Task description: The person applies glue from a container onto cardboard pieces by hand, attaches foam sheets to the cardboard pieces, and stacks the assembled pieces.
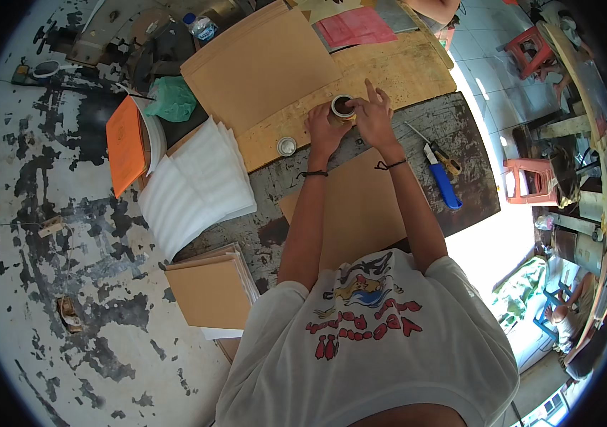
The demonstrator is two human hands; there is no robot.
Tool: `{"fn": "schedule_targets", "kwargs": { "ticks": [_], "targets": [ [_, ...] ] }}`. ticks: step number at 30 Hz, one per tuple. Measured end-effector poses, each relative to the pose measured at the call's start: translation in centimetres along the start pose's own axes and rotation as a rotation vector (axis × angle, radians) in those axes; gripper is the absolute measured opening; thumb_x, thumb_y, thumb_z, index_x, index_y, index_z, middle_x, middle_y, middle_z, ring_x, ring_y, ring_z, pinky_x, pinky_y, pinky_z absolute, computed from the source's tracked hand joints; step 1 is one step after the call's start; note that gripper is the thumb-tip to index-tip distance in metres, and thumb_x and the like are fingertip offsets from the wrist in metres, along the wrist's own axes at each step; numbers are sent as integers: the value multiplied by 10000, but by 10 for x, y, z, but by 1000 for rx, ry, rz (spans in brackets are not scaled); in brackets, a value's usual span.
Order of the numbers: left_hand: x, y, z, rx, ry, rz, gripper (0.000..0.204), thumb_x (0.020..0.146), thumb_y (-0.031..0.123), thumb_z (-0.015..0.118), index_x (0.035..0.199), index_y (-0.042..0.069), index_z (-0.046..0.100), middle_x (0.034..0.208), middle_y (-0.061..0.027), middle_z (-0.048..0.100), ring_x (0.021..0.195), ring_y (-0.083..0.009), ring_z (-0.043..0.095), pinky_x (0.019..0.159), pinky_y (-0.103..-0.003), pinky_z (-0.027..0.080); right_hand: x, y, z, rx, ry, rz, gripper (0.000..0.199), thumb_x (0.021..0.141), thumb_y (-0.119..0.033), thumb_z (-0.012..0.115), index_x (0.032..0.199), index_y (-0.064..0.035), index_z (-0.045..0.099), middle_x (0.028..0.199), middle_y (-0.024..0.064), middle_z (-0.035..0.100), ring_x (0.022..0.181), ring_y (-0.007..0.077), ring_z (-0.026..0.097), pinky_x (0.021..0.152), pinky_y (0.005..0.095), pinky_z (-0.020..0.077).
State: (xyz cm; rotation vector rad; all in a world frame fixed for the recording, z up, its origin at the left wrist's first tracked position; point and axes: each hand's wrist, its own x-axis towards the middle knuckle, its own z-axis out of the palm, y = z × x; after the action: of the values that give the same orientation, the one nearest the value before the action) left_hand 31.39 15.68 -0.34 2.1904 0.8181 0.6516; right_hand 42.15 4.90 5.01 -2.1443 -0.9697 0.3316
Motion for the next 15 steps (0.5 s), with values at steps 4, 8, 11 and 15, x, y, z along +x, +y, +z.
{"fn": "schedule_targets", "kwargs": {
  "ticks": [4, 8, 11, 15],
  "targets": [
    [1, 4, -2, -32, -16, -3, 639, 653, 240, 874, 1234, 101, 648, 1241, -90, 627, 1238, -294, 489, 1085, -452, 303, 9, 12, -8, 134, 31, -45, 342, 931, -186, 490, 1141, -156, 757, 1629, 184, 301, 1426, 451, 282, 1181, 558, 220],
    [-2, 5, -3, -11, 5, 4, 638, 654, 240, 870, 1237, 106, 649, 1231, -85, 633, 1232, -291, 494, 1078, -447, 307, 9, 6, -13, 106, 51, -126, 328, 932, -213, 502, 1117, -170, 769, 1620, 178, 316, 1433, 466, 268, 1148, 617, 261],
    [-1, 4, -3, -21, 5, 9, 639, 659, 260, 875, 1239, 112, 651, 1225, -76, 638, 1226, -289, 499, 1070, -445, 311, 6, -2, -11, -37, 33, -174, 310, 916, -219, 537, 1113, -161, 769, 1613, 181, 324, 1436, 463, 270, 1130, 643, 267],
    [-2, 2, -1, -3, 30, 34, 640, 670, 302, 881, 1238, 117, 653, 1235, -64, 640, 1225, -285, 502, 1065, -450, 312, 8, -10, -1, -266, -49, -153, 301, 890, -235, 581, 1102, -131, 769, 1615, 179, 316, 1455, 448, 259, 1094, 682, 269]
  ]
}}
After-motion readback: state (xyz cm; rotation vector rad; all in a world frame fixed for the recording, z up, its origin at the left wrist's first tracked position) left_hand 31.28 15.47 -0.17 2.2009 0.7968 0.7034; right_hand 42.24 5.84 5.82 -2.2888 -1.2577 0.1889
